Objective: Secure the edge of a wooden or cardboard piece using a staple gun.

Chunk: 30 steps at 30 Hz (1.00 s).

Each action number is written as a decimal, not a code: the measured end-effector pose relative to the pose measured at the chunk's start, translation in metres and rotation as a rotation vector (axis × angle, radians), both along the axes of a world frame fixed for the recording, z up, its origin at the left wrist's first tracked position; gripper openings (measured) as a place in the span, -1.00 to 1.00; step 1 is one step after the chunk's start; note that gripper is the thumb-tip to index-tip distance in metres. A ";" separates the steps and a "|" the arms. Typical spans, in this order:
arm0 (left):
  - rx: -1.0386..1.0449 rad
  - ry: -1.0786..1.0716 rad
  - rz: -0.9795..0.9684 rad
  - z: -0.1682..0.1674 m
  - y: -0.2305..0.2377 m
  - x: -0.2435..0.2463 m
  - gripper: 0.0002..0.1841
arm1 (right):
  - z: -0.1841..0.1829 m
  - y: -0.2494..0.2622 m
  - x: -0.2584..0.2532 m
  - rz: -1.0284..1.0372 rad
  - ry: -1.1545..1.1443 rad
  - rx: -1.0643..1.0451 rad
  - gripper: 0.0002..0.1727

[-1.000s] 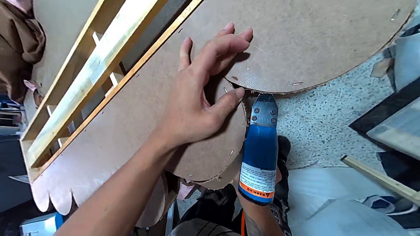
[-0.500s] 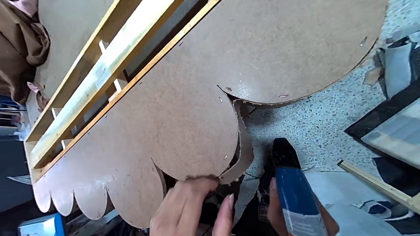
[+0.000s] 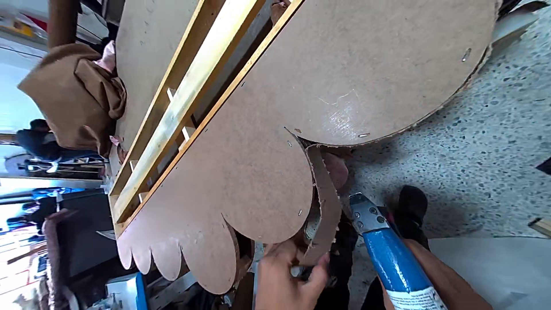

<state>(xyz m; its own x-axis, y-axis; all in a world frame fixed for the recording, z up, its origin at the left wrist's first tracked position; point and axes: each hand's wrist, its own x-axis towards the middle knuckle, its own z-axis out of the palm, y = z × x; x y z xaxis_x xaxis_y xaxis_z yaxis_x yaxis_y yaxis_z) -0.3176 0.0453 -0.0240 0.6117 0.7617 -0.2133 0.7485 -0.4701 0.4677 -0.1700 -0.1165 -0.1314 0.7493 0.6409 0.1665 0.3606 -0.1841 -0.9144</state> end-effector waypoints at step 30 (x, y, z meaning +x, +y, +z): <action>0.187 0.051 -0.037 0.031 -0.013 0.104 -0.72 | -0.013 0.064 0.088 0.241 -0.044 0.176 -0.64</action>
